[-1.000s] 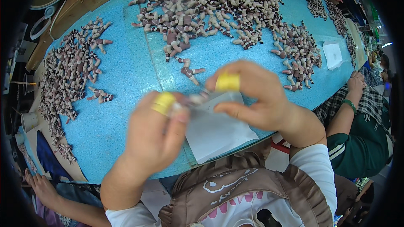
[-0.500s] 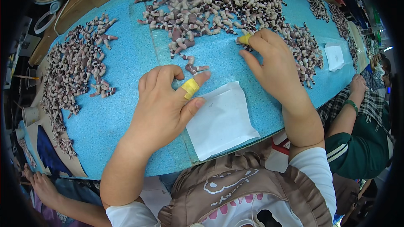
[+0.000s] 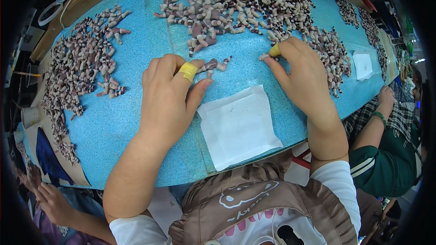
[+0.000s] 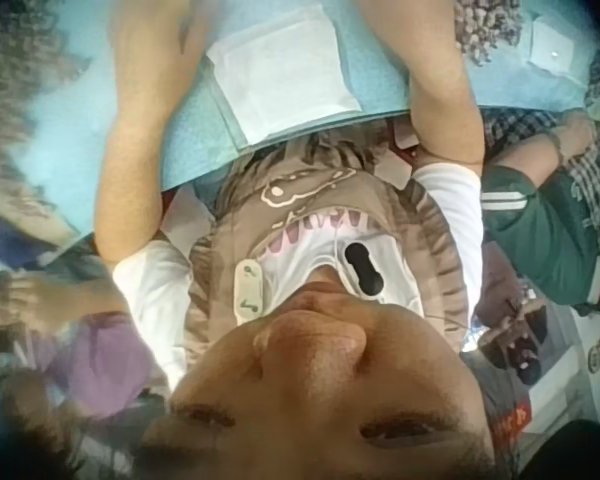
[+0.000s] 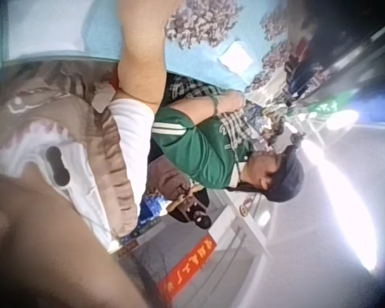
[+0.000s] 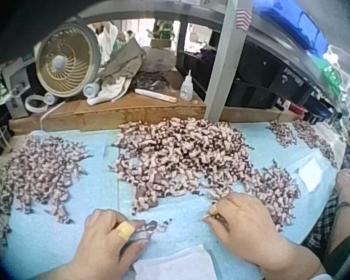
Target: The person assembles small doll parts by pressing limb pieces together by hand, then sorts and arranges the parts across the table.
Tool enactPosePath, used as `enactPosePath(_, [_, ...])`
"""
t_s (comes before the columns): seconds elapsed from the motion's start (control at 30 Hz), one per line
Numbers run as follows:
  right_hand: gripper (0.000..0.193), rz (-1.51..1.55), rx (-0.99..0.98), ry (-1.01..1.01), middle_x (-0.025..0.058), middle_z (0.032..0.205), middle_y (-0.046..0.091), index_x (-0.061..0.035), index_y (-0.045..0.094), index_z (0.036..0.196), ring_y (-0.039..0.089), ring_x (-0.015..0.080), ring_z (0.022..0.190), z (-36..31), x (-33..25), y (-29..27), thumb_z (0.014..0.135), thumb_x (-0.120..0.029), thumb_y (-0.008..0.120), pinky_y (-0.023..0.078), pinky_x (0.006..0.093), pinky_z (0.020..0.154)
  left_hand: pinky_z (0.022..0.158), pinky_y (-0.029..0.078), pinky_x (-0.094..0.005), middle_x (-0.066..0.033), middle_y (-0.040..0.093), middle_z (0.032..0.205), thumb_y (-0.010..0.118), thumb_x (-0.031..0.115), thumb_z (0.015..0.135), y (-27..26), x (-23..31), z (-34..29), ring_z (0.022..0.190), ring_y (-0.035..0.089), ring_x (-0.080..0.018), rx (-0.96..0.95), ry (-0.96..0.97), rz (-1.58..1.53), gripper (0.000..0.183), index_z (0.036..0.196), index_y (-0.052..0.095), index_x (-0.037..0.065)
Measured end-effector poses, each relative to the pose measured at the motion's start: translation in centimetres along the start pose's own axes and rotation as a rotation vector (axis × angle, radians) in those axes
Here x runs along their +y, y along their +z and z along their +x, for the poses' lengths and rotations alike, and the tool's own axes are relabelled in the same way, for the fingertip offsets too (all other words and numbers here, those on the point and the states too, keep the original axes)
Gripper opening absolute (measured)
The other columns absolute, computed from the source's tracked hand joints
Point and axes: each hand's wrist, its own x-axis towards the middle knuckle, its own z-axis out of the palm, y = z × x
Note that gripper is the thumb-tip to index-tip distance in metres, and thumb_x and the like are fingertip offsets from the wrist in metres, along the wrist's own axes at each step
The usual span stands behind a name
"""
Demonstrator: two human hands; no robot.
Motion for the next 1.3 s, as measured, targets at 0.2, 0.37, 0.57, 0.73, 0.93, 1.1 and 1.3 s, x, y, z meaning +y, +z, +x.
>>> enactPosePath(0.2, [0.015,0.477,-0.226,-0.145,0.0082,0.082,0.061,-0.0045,0.063,0.086,0.059,0.028,0.076,-0.1,-2.1,-1.7,0.076,-0.012,0.073,0.046,0.0368,0.067,0.081,0.04,-0.039,-0.0091,0.055,0.093,0.069,0.005,0.076,-0.1,-1.1,-0.3,0.091,0.052,-0.0285,0.043,0.064,-0.018,0.012,0.087,0.063,0.005])
enactPosePath(0.37, [0.011,0.439,-0.364,-0.463,0.0031,0.084,0.061,-0.008,0.061,0.082,0.059,0.0231,0.081,-2.2,-3.5,-1.3,0.074,-0.009,0.069,0.044,0.0358,0.072,0.079,0.041,-0.0398,-0.0102,0.057,0.091,0.068,0.004,0.076,-1.2,-1.5,-0.3,0.089,0.053,-0.0297,0.07,0.033,-0.038,0.012,0.085,0.06,0.003])
enactPosePath(0.57, [0.009,0.344,-0.409,-0.518,0.0007,0.083,0.061,-0.0089,0.06,0.079,0.058,0.0201,0.082,-2.4,-3.8,-1.9,0.073,-0.01,0.067,0.042,0.0334,0.072,0.078,0.042,-0.0401,-0.0121,0.057,0.091,0.066,0.003,0.077,-1.2,-1.1,-0.5,0.088,0.054,-0.0303,0.096,-0.026,-0.05,0.017,0.094,0.062,0.002])
enactPosePath(0.73, [0.012,0.547,-0.429,-0.424,0.0006,0.081,0.062,-0.0076,0.062,0.082,0.059,0.0209,0.08,-1.4,-3.3,-2.3,0.073,-0.009,0.071,0.042,0.0335,0.07,0.078,0.042,-0.0394,-0.0112,0.057,0.091,0.066,0.002,0.078,-1.3,-1.0,-0.7,0.087,0.053,-0.0309,0.039,0.045,0.027,0.023,0.1,0.063,0.001])
enactPosePath(0.93, [0.015,1.078,-0.422,-0.112,0.0066,0.086,0.066,-0.0046,0.065,0.085,0.06,0.0214,0.082,-1.1,-2.6,-2.1,0.073,-0.003,0.074,0.045,0.0327,0.074,0.071,0.049,-0.0334,-0.013,0.063,0.087,0.067,0.004,0.081,-2.1,1.0,-1.7,0.079,0.062,-0.0274,-0.055,-0.134,-0.493,0.023,0.103,0.063,0.0])
enactPosePath(1.1, [0.018,1.044,-0.238,-0.148,0.0095,0.09,0.066,-0.0038,0.063,0.084,0.059,0.0217,0.084,-1.3,-2.9,-1.7,0.07,-0.001,0.074,0.045,0.0337,0.077,0.079,0.047,-0.0262,-0.0068,0.066,0.095,0.061,0.007,0.09,-2.6,2.5,-2.7,0.087,0.06,-0.0122,-0.359,-0.388,-0.936,0.023,0.11,0.061,-0.004])
enactPosePath(1.3, [0.015,0.977,-0.146,-0.133,0.0067,0.086,0.066,-0.0046,0.067,0.088,0.061,0.0232,0.083,-1.4,-3.3,-1.5,0.074,-0.002,0.074,0.047,0.0339,0.076,0.077,0.047,-0.0251,-0.0048,0.067,0.091,0.062,0.005,0.088,-2.6,2.5,-2.5,0.084,0.061,-0.0109,-0.358,-0.285,-0.857,0.02,0.106,0.063,-0.002])
